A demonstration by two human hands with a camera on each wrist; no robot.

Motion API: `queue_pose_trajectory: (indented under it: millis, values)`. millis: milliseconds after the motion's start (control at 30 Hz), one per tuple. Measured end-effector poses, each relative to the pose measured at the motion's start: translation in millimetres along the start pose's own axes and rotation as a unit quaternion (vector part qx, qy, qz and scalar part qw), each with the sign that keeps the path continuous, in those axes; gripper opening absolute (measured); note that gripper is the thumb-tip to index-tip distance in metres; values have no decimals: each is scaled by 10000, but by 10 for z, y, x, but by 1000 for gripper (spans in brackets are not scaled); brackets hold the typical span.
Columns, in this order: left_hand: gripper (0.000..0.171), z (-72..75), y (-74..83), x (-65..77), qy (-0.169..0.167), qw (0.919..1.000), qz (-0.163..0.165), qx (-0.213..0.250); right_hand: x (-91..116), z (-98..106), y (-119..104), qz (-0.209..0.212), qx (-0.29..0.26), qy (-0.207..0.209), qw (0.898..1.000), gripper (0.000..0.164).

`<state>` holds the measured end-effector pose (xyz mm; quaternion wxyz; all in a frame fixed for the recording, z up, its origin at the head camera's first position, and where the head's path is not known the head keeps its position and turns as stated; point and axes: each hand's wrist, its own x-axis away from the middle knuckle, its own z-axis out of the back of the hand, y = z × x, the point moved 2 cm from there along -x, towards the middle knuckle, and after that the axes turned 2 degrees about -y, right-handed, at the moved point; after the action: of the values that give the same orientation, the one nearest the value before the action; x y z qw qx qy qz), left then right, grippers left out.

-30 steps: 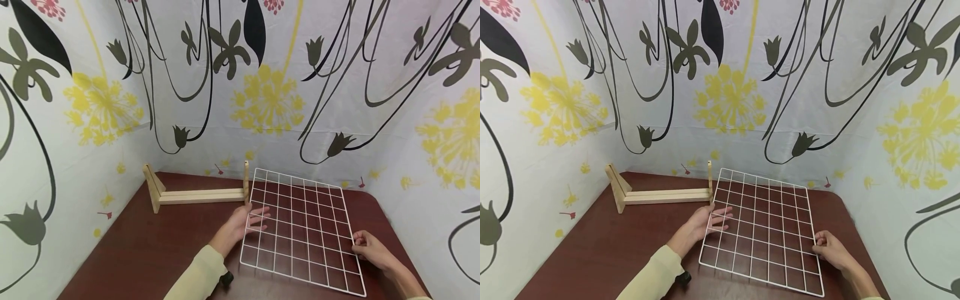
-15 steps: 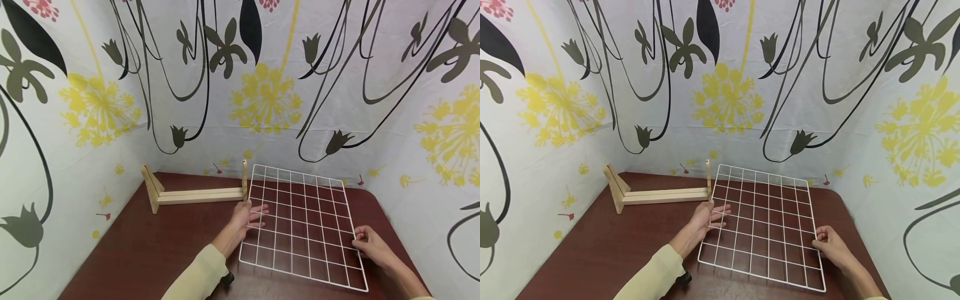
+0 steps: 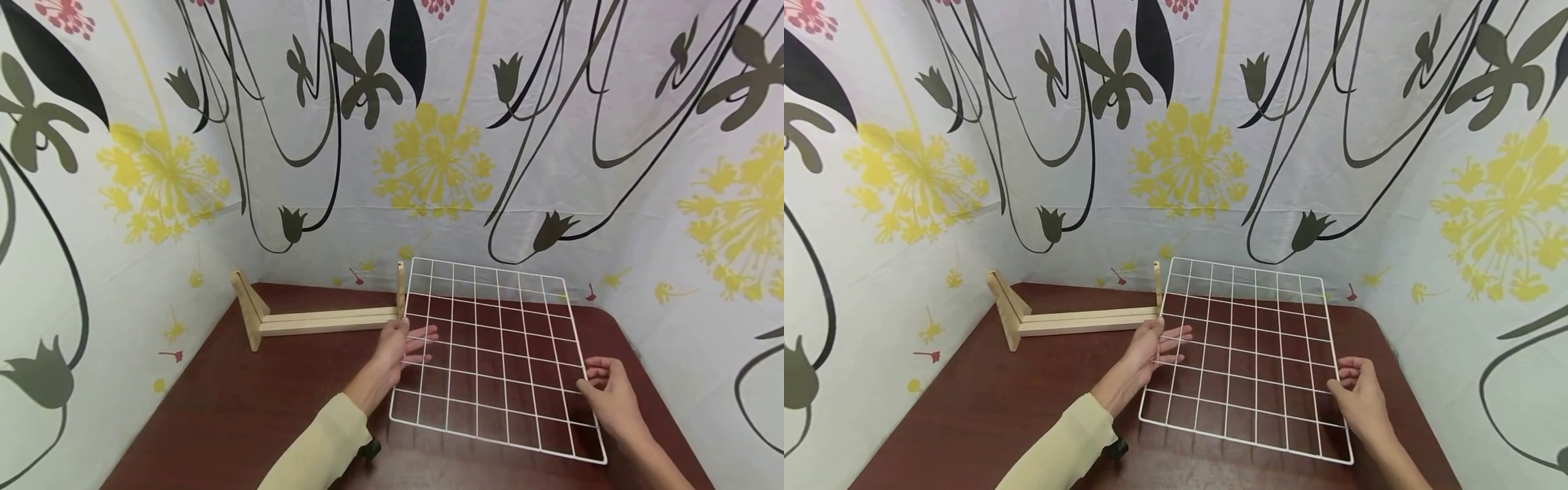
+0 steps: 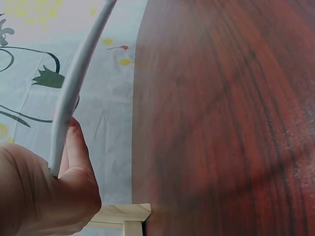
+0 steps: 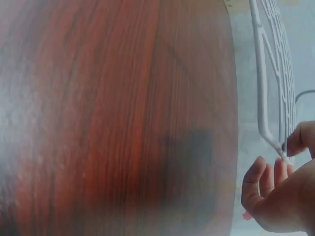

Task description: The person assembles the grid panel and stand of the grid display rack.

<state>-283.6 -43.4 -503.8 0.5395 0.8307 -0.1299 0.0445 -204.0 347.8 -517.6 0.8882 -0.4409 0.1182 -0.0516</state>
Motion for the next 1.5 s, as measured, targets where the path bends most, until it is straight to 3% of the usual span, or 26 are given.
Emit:
queue_pose_trajectory:
  millis: [200,300,433,600,833,1033,1200,1267,1367,1500]
  values:
    - [29,-28,41,27,-58,10000,-26,-1,47,19,-86,-846,-973,193,9915,36]
    - [28,-47,77,54,-117,9999,-48,-13,62,24,-121,-1130,-1856,391,9753,31]
    - [26,-77,154,100,-154,9998,-120,-6,76,35,-176,-1130,-2886,639,9486,31]
    - [25,-86,262,137,-200,9992,-338,-31,83,83,-242,-1037,-3344,592,9348,28]
    - [20,-110,400,182,-388,9974,-606,45,110,158,-376,-1318,-3921,378,9097,25]
    - [20,-148,525,213,-445,9936,-1024,159,99,180,-555,-640,-4757,535,8756,26]
    - [19,-142,653,276,-314,9865,-1609,66,80,179,-694,-10,-5349,282,8445,26]
    - [21,-124,701,290,-328,9802,-1951,-6,76,174,-739,105,-5407,182,8409,27]
    - [30,-90,774,303,-452,9684,-2450,-101,70,162,-805,159,-5327,98,8461,29]
    - [36,-39,860,312,-584,9559,-2874,-166,63,133,-902,292,-5315,34,8466,31]
